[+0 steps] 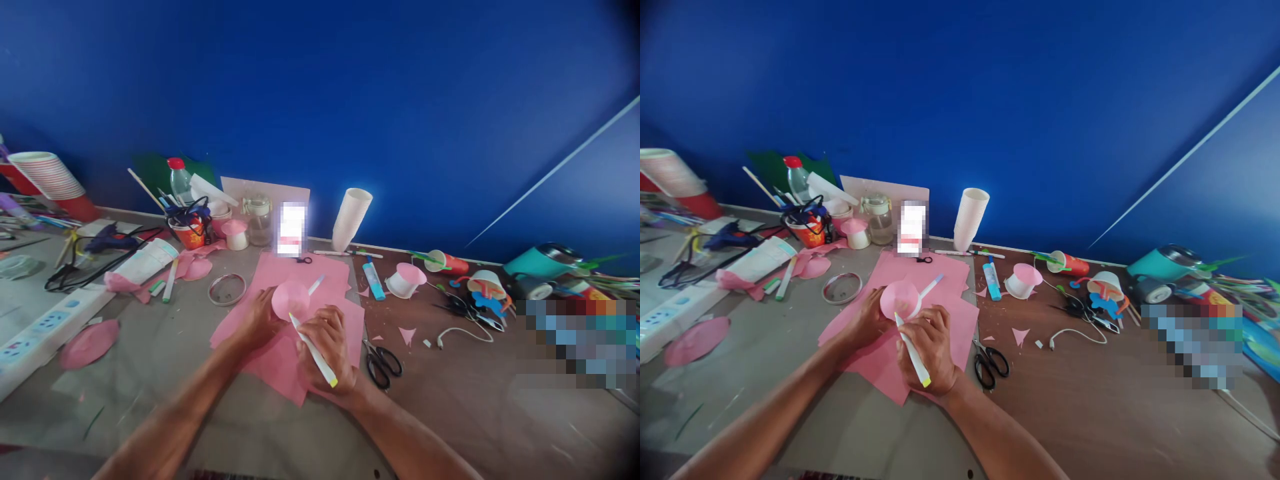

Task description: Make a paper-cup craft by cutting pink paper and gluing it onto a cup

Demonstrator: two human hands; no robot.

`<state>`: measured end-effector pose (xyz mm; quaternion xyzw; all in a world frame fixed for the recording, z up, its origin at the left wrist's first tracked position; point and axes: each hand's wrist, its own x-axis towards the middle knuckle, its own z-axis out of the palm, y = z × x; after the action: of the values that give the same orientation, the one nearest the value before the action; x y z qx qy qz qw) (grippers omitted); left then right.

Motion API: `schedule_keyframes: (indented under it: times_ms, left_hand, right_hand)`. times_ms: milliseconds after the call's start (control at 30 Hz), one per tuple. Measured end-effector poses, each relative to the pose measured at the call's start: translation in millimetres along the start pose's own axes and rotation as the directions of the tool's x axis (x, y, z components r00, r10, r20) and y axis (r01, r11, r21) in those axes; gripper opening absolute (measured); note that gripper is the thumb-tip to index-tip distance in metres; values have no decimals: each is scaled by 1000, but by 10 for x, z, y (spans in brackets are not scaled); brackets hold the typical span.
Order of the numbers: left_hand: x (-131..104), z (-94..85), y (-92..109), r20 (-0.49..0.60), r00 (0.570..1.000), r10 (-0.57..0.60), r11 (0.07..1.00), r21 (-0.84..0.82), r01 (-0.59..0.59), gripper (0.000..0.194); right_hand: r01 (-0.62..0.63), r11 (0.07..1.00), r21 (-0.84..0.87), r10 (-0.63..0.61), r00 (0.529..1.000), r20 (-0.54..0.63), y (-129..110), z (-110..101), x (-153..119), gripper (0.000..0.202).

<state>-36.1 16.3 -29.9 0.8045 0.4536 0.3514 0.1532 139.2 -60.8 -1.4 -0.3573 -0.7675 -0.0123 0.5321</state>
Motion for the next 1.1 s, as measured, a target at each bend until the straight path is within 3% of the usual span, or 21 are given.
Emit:
schedule_keyframes:
  times_ms: [200,500,767,1100]
  left_hand:
    - [0,6,-3,35,998,-43,999,5,43,43]
    - [-12,13,-8,-4,1000,-16,1000,10,16,46]
    - [1,-26,40,31,999,-29,999,22,28,40]
    - [6,-27,54,21,999,29,999,28,-30,35]
  right_hand:
    - [-11,999,-40,10,1000,-20,28,-1,-11,23]
    - [-11,1000,-29,11,1000,-16,3,-11,-5,19]
    - [-27,999,-44,26,999,-25,55,-32,-31,20]
    - [-16,999,-46,14,999,-40,24,-22,-5,20]
